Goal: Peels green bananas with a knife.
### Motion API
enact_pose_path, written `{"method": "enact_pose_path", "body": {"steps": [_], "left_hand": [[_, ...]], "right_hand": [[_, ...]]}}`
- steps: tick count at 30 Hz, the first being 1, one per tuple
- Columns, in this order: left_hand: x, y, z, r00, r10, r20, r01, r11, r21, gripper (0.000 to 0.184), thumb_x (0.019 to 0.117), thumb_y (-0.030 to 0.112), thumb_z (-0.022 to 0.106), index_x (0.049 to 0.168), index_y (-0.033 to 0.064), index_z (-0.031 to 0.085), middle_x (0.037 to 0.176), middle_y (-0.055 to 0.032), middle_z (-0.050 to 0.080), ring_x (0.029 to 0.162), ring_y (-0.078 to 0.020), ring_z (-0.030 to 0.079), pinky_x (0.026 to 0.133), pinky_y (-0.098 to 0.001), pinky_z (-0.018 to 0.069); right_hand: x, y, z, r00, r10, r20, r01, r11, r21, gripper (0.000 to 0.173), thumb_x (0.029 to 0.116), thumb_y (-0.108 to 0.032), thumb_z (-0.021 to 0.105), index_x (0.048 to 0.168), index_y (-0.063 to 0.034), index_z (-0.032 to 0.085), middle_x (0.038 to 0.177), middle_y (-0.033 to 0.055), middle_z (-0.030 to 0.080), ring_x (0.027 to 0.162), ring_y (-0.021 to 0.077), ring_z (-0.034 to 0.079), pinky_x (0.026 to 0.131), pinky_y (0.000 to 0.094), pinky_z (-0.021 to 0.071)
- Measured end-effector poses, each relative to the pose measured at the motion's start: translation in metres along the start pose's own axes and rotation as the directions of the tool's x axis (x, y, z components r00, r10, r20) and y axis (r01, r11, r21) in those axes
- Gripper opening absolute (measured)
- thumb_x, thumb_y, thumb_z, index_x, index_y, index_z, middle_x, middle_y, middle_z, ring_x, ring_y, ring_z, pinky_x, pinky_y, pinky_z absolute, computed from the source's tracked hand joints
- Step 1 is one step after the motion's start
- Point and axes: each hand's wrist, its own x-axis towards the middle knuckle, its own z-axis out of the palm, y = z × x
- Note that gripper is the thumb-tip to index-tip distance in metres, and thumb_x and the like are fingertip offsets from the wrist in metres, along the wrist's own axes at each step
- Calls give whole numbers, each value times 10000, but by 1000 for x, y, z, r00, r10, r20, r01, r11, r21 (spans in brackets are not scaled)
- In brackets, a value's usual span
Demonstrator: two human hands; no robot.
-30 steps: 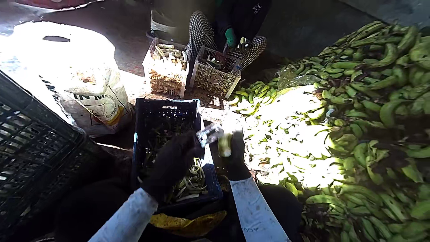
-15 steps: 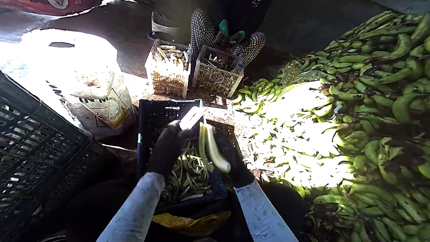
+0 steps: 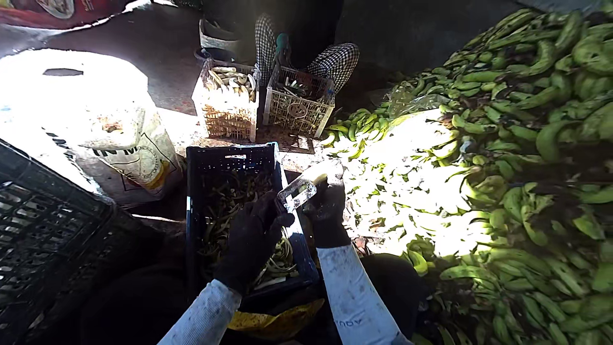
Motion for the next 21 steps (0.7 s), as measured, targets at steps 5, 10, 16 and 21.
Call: {"method": "enact_pose_path", "body": {"steps": [5, 10, 16, 21], "left_hand": [[1, -3, 0, 999, 37, -13, -36, 998, 59, 597, 1001, 554, 506, 1414, 135, 607, 1153, -143, 691, 1052, -308, 656, 913, -524, 526], [18, -22, -9, 991, -85, 103, 88, 996, -25, 507, 1028, 467, 491, 1414, 157, 603, 1222, -119, 656, 1101, -273, 632, 946, -517, 514], [37, -39, -20, 949, -302, 93, 314, 932, -179, 426, 1062, 406, 488, 1398, 166, 593, 1312, -72, 644, 1152, -185, 625, 980, -464, 507], [34, -33, -19, 948, -288, 136, 311, 931, -190, 430, 1047, 487, 486, 1365, 216, 589, 1072, -26, 678, 880, -135, 642, 786, -413, 543]], "right_hand": [[1, -2, -2, 997, 75, 13, -75, 997, 1, 328, 1093, -420, 345, 1044, -194, 579, 772, -33, 614, 671, 69, 623, 579, 265, 543], [1, 1, -25, 835, 284, 472, -136, 937, -322, 283, 1070, -246, 367, 1089, -108, 613, 824, -16, 655, 738, 64, 645, 687, 265, 574], [-27, -12, -23, 615, 637, 464, -399, 759, -514, 333, 1044, -277, 411, 1206, -57, 600, 934, 46, 693, 821, 109, 673, 771, 287, 585], [-16, 2, -34, 749, 503, 431, -421, 864, -277, 387, 1008, -389, 493, 1218, -79, 589, 892, 74, 679, 752, 141, 670, 686, 300, 591]]}}
